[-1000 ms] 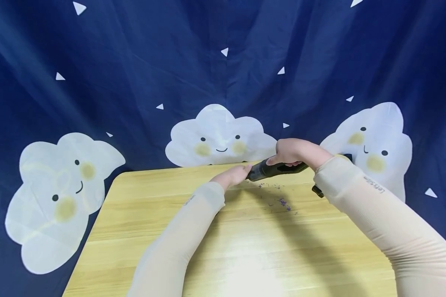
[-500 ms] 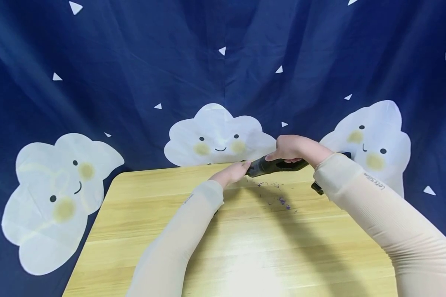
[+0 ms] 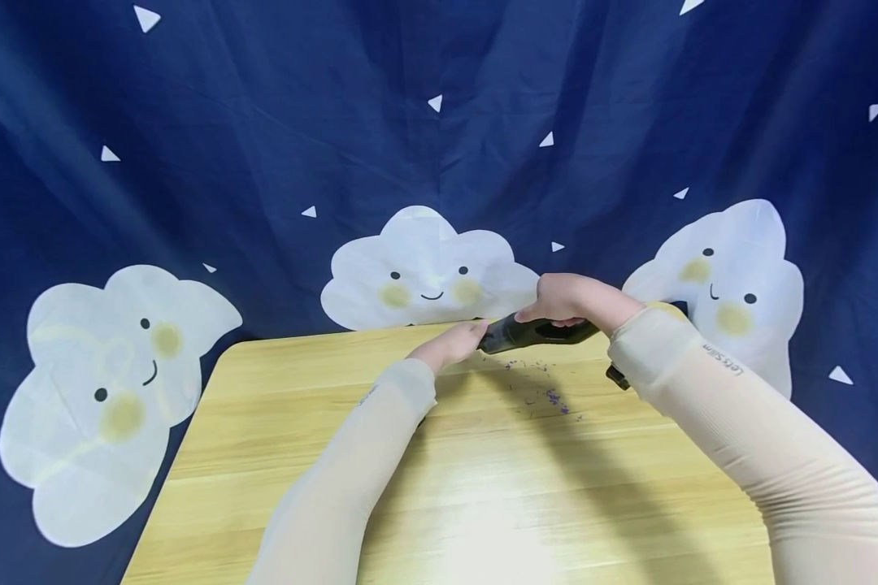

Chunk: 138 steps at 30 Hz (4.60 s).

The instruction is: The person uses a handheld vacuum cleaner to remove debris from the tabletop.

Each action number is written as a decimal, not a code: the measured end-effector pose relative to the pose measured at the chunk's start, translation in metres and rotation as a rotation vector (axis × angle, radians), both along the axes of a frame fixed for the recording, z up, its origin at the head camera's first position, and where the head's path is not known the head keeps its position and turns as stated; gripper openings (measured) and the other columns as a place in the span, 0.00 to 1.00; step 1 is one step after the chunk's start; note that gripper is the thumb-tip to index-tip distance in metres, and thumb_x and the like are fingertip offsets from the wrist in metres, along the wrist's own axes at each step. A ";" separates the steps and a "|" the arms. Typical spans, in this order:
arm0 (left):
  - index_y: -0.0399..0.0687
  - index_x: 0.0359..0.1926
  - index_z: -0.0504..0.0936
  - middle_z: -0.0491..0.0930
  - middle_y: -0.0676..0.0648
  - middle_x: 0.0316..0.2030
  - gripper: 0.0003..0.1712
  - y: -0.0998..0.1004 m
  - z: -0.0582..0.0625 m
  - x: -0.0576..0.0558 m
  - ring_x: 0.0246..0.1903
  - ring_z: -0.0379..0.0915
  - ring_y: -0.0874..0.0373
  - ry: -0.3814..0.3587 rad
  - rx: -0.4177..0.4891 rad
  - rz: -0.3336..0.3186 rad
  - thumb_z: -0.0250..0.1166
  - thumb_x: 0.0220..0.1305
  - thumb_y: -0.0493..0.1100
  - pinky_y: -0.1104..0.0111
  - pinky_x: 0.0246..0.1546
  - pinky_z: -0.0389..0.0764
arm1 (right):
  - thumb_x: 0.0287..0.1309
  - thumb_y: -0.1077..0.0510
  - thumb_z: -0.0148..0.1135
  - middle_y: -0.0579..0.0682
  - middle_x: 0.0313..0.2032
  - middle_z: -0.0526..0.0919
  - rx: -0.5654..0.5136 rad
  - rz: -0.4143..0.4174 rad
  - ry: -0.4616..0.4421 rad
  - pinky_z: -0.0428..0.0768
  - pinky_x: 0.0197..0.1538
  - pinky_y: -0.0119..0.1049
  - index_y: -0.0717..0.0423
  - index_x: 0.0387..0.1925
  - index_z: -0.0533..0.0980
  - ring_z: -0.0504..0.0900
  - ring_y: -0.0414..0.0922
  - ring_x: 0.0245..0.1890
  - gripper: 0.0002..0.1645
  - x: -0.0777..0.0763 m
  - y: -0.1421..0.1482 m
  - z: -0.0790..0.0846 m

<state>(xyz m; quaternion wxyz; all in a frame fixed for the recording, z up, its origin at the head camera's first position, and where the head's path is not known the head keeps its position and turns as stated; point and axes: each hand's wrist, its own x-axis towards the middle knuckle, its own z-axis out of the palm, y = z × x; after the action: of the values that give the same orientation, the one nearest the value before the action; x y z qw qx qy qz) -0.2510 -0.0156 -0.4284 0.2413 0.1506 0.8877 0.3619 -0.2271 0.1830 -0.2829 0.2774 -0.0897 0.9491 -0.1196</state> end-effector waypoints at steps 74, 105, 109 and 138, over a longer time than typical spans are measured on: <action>0.46 0.76 0.62 0.63 0.43 0.73 0.36 0.010 0.007 0.003 0.73 0.56 0.47 0.005 0.003 -0.049 0.31 0.81 0.61 0.54 0.73 0.57 | 0.65 0.42 0.64 0.45 0.12 0.67 0.114 0.052 0.006 0.65 0.17 0.32 0.55 0.21 0.75 0.63 0.40 0.11 0.25 -0.003 -0.006 0.022; 0.42 0.69 0.71 0.72 0.43 0.66 0.39 0.038 -0.009 0.010 0.65 0.67 0.50 -0.037 0.134 0.079 0.32 0.80 0.64 0.57 0.68 0.65 | 0.63 0.45 0.64 0.44 0.14 0.66 0.165 -0.017 -0.042 0.66 0.20 0.29 0.57 0.27 0.78 0.65 0.39 0.14 0.20 -0.002 -0.005 0.035; 0.41 0.69 0.72 0.74 0.44 0.63 0.38 0.041 -0.008 0.011 0.64 0.68 0.51 -0.018 0.144 0.078 0.32 0.81 0.62 0.57 0.68 0.64 | 0.64 0.45 0.64 0.45 0.14 0.67 0.184 -0.012 -0.036 0.66 0.20 0.30 0.55 0.22 0.75 0.65 0.39 0.15 0.21 -0.002 -0.003 0.035; 0.45 0.77 0.59 0.60 0.43 0.74 0.37 0.035 -0.009 0.002 0.74 0.54 0.46 0.028 0.157 0.126 0.32 0.81 0.61 0.54 0.74 0.55 | 0.65 0.45 0.63 0.43 0.11 0.63 0.138 -0.018 0.002 0.65 0.19 0.31 0.48 0.12 0.65 0.63 0.39 0.12 0.29 -0.015 -0.004 0.018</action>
<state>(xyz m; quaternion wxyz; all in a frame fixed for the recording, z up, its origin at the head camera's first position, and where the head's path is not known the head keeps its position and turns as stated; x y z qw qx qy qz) -0.2493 0.0195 -0.4376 0.1930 0.1183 0.8676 0.4428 -0.2421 0.1790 -0.2654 0.2810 -0.0618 0.9561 -0.0562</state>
